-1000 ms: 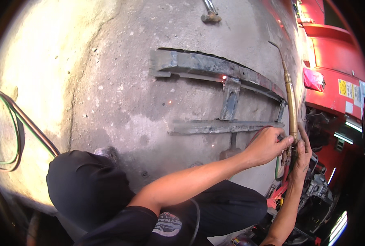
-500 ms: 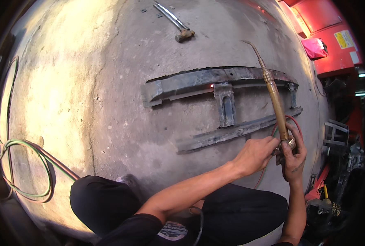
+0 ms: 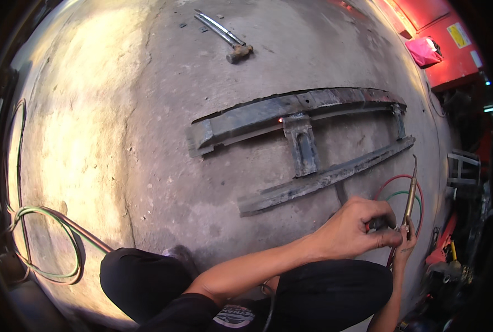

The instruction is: The person uses a welding torch to join sections of a metal frame on the floor, then uses a hammer and a metal punch to shape and align the welded joints. The person repositions the frame and continues hammering to flatten and align the structure.

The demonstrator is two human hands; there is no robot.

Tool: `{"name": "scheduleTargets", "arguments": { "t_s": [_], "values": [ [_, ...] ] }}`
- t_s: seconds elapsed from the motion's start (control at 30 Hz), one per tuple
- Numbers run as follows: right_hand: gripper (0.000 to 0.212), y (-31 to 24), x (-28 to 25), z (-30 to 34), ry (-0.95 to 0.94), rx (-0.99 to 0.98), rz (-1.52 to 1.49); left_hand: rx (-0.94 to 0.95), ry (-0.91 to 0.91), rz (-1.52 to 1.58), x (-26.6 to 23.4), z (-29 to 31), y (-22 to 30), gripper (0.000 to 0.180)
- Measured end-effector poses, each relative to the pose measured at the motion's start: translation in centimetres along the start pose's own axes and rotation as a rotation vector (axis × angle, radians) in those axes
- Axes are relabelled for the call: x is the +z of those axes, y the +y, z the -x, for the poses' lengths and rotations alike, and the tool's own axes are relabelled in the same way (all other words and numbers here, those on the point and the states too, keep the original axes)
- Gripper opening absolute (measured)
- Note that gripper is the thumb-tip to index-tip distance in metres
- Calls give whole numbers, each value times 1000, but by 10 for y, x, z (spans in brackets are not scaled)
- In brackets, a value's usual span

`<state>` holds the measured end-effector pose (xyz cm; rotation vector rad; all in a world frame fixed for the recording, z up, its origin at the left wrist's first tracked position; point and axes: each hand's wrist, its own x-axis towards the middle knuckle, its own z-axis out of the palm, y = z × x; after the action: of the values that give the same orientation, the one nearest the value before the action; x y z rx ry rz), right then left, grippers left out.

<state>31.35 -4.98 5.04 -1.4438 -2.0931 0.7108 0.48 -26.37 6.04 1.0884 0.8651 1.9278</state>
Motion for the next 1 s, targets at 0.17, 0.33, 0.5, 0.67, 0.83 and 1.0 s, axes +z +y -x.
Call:
{"name": "scheduleTargets", "arguments": {
  "t_s": [0.17, 0.33, 0.5, 0.67, 0.83, 1.0],
  "values": [
    [25, 85, 22, 24, 202, 230, 105, 495, 72, 87, 8, 11, 64, 33],
    [30, 183, 42, 28, 266, 255, 267, 744, 185, 172, 22, 6, 50, 60],
    [37, 229, 77, 52, 353, 132, 395, 586, 379, 136, 44, 10, 54, 65],
    [40, 263, 100, 71, 192, 222, 340, 541, 468, 181, 59, 5, 39, 69],
    [43, 278, 115, 80, 15, 216, 455, 483, 521, 194, 61, 1, 35, 61],
    [46, 289, 116, 79, -145, 373, 343, 452, 615, 211, 68, -5, 37, 52]
  ]
}}
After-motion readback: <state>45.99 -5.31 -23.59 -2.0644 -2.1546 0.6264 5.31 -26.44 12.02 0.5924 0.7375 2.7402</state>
